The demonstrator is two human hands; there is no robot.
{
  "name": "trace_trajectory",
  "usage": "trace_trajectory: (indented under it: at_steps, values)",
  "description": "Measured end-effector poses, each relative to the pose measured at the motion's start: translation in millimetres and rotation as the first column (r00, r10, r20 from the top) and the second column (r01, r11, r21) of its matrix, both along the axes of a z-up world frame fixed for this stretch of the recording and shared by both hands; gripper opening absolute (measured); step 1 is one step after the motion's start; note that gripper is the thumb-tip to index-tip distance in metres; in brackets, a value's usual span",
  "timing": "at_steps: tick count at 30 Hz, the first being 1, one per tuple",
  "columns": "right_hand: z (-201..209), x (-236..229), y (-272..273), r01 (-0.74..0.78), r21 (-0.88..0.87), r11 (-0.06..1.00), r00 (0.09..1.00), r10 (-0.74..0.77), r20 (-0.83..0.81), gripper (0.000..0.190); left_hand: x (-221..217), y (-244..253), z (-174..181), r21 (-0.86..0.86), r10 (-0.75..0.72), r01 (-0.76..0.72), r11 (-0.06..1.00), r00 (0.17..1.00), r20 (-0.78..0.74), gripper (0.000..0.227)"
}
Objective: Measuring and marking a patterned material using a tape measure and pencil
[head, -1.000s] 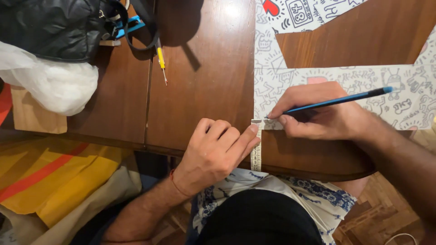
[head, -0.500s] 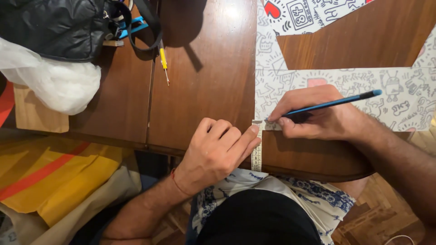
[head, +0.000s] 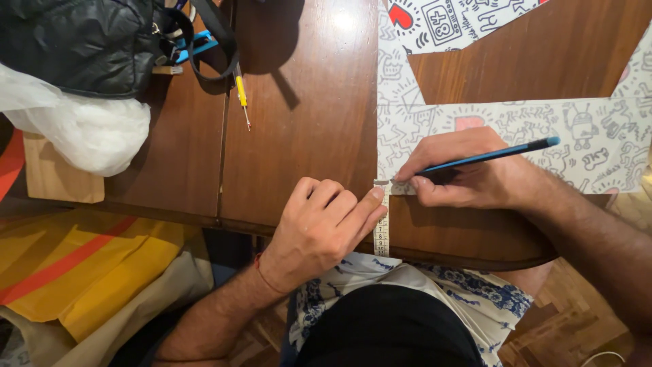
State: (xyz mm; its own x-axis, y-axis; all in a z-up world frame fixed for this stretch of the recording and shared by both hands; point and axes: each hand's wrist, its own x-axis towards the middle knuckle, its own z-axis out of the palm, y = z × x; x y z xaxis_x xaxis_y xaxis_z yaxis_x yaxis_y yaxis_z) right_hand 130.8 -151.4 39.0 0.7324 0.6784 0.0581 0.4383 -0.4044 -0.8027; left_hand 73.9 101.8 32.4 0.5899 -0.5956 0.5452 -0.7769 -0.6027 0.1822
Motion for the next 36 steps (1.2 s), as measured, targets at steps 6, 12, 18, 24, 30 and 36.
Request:
trace_trajectory:
  at_steps: [6, 12, 18, 24, 30, 36]
  values:
    - [21, -6, -31, 0.079, 0.152, 0.985, 0.986, -0.1, 0.131, 0.015, -2, -2, -2, -0.021, 0.009, -0.008, 1.0, 1.0, 0.025, 0.016]
    - [-2, -33, -66, 0.106, -0.207, 0.973, 0.886, 0.002, 0.463, 0.034, -5, -8, 2, -0.05, 0.026, -0.024, 0.998, 0.999, 0.031, 0.013]
    - [6, -37, -59, 0.086, -0.174, 0.981, 0.909, -0.006, 0.417, 0.035, -13, -37, 3, -0.036, 0.064, -0.063, 0.997, 0.998, 0.023, 0.011]
    - [3, -37, -63, 0.086, -0.173, 0.981, 0.914, -0.009, 0.407, 0.035, -12, -47, 2, -0.094, 0.07, -0.074, 0.993, 0.997, -0.043, 0.01]
    - [6, -37, -61, 0.083, -0.192, 0.978, 0.915, 0.001, 0.403, 0.032, -10, -48, 3, -0.103, 0.092, -0.098, 0.99, 0.994, -0.054, 0.008]
    - [6, -36, -61, 0.074, -0.186, 0.98, 0.911, 0.009, 0.413, 0.032, -10, -47, 1, -0.1, 0.094, -0.099, 0.99, 0.994, -0.054, 0.01]
